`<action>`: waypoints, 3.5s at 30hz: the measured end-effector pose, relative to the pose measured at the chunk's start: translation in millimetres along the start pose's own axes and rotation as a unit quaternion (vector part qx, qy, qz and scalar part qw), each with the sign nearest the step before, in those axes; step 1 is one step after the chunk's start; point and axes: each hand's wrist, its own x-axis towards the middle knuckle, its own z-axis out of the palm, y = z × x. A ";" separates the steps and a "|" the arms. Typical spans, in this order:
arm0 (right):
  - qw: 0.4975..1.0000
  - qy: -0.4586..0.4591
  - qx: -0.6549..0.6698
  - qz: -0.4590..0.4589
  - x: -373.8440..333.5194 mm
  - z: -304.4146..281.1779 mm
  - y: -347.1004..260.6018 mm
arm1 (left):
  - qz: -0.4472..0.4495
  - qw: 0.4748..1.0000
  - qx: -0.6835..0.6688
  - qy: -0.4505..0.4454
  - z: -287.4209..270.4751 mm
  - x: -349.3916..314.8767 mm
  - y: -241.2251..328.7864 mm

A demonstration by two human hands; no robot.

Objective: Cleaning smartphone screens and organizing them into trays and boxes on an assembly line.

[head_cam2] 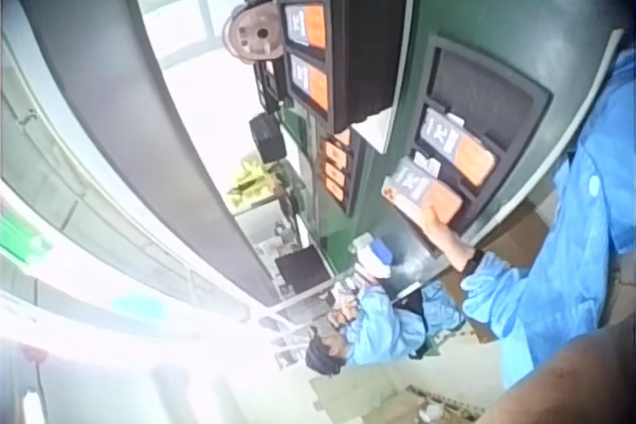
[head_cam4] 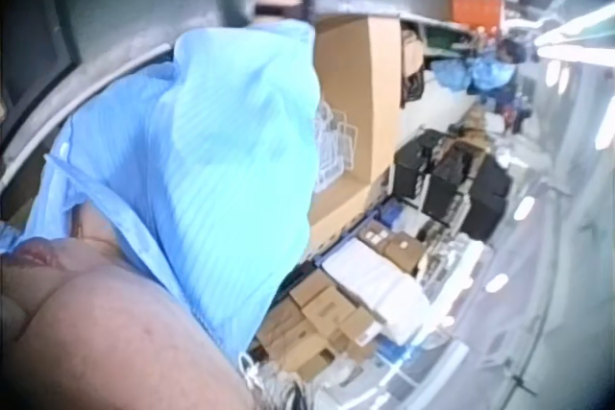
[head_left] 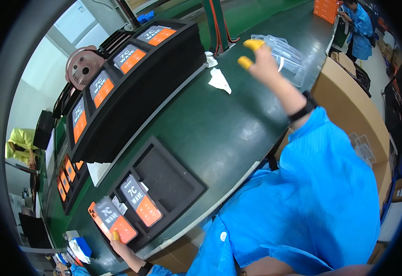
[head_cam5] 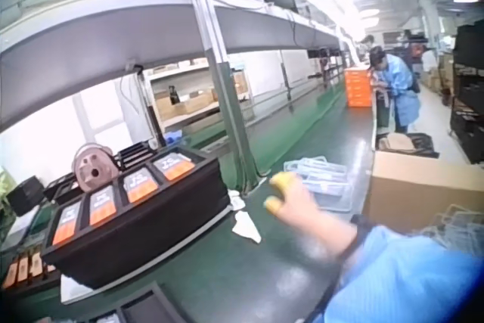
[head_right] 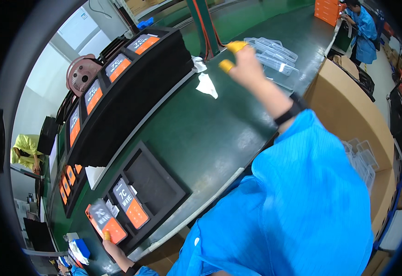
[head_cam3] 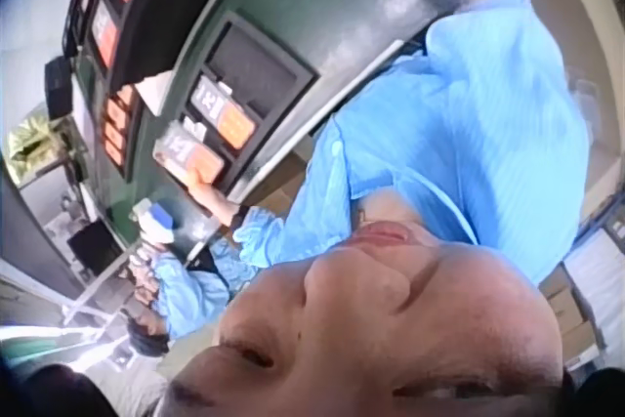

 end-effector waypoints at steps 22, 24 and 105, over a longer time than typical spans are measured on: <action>0.890 -0.335 0.012 0.309 72.8 46.3 276.9 | 0.104 0.861 0.371 0.332 68.6 -32.9 -20.0; 0.879 -0.392 -0.192 0.191 53.8 63.8 271.9 | 0.106 0.866 0.356 0.334 71.2 -31.5 -14.1; 0.443 -0.410 0.747 0.278 -105.7 -71.1 -94.5 | 0.031 0.917 -0.183 -0.354 290.4 -158.7 90.2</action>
